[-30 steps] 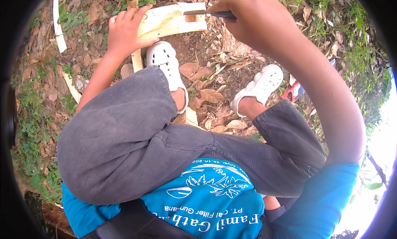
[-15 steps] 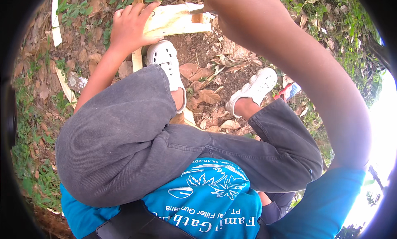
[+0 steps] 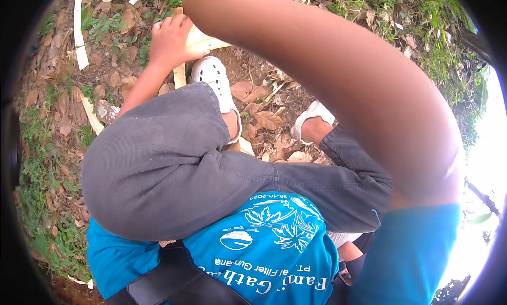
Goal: The person sits on the ground and uses a red-handled knife to carve a rectangular hole into a small block of wood. They repeatedly cut and scrape the wood, occasionally pausing to inspect the progress and remove wood chips.
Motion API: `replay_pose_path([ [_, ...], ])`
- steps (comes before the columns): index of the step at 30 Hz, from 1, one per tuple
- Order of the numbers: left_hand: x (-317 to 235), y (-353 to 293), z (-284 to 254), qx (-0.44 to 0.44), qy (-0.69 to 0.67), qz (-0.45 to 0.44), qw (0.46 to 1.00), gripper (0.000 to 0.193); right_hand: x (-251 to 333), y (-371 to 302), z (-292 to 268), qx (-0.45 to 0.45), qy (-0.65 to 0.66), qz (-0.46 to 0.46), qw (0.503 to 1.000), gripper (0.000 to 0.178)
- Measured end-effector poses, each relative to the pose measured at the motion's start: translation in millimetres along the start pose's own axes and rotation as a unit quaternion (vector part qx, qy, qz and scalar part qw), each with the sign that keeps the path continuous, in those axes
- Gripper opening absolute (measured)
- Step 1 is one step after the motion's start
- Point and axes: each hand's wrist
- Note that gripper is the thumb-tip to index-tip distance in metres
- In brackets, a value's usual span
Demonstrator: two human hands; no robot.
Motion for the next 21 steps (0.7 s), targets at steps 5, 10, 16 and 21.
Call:
replay_pose_path([
  [5, 2, -6, -2, -0.006, 0.003, -0.008, 1.0, 0.097, -12, 13, -7, -0.025, 0.013, 0.044, 0.999, 0.019],
  [10, 1, -4, 0, -0.035, -0.015, 0.006, 0.999, 0.099, -84, -31, 47, -0.15, 0.15, 0.034, 0.977, 0.032],
  [16, 4, -7, 1, -0.036, -0.031, 0.008, 0.999, 0.098, -78, -91, 70, -0.046, 0.34, 0.206, 0.916, 0.035],
  [21, 8, -11, 6, -0.06, -0.037, 0.008, 0.997, 0.097, -53, -92, 77, -0.216, 0.5, 0.174, 0.82, 0.029],
])
Point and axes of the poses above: each hand's wrist, its own y-axis towards the middle knuckle, its own z-axis out of the palm, x = y × z, and after that the axes turned 4 degrees about -z, right-handed
